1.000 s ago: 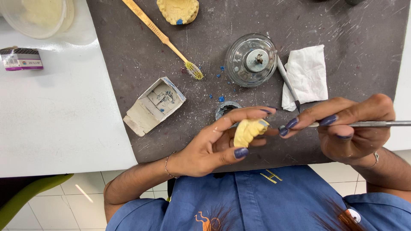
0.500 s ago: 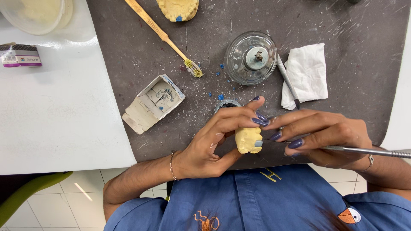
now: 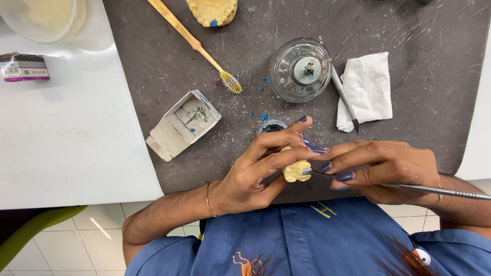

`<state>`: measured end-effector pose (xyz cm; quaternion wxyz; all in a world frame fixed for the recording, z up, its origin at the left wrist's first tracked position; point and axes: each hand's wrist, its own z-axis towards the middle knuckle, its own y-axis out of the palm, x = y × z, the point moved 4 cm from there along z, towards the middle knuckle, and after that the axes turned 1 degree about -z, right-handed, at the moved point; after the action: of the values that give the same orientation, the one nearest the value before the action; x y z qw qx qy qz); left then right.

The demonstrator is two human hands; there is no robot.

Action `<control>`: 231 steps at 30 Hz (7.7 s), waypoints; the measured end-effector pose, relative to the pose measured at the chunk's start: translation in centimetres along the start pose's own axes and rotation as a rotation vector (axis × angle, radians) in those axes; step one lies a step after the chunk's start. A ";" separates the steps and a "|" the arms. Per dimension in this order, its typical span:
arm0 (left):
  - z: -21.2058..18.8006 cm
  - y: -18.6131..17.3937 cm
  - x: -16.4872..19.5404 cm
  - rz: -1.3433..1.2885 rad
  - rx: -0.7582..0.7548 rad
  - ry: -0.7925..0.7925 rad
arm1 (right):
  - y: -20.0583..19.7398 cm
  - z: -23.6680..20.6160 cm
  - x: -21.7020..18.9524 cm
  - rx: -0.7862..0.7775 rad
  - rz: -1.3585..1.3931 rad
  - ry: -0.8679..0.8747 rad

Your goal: The person holds a yellow dental stone model of a dental arch and uses a metal wax spatula to apply and shape blue wax on the model's teeth, occasionally picking small wax pellets from the bench. They briefly brush the model with a toothbrush and continue carving and smoothing the wax with the spatula.

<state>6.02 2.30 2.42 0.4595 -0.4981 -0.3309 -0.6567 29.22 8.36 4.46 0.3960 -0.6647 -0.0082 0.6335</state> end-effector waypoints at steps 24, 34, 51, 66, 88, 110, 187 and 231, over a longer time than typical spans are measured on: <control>0.0 0.1 -0.1 -0.038 -0.001 -0.010 | -0.7 1.3 -1.1 0.051 0.034 -0.052; 0.2 0.1 -0.2 -0.013 -0.003 0.004 | -1.0 1.8 -1.5 0.142 0.072 -0.150; 0.1 0.1 0.1 0.206 0.038 0.032 | -0.3 2.0 -1.2 0.146 0.070 -0.105; -0.3 0.0 0.5 0.455 0.237 0.125 | 0.1 1.3 -0.6 0.256 0.160 0.032; -0.8 0.4 0.1 0.529 0.213 0.172 | 0.8 1.2 -0.9 0.127 -0.057 0.152; -0.6 0.3 0.3 0.525 0.208 0.188 | 0.8 1.1 -0.8 0.205 -0.085 0.128; 0.2 -0.2 0.6 0.406 0.194 0.007 | -0.7 0.5 -0.2 0.437 0.108 -0.044; -2.3 1.1 -2.7 -0.438 0.369 -0.298 | 1.1 1.1 -0.6 0.166 0.018 -0.046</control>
<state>6.49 0.63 -0.85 0.3363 -0.4138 -0.6074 -0.5888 27.60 7.84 4.53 0.4439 -0.6147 0.0413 0.6507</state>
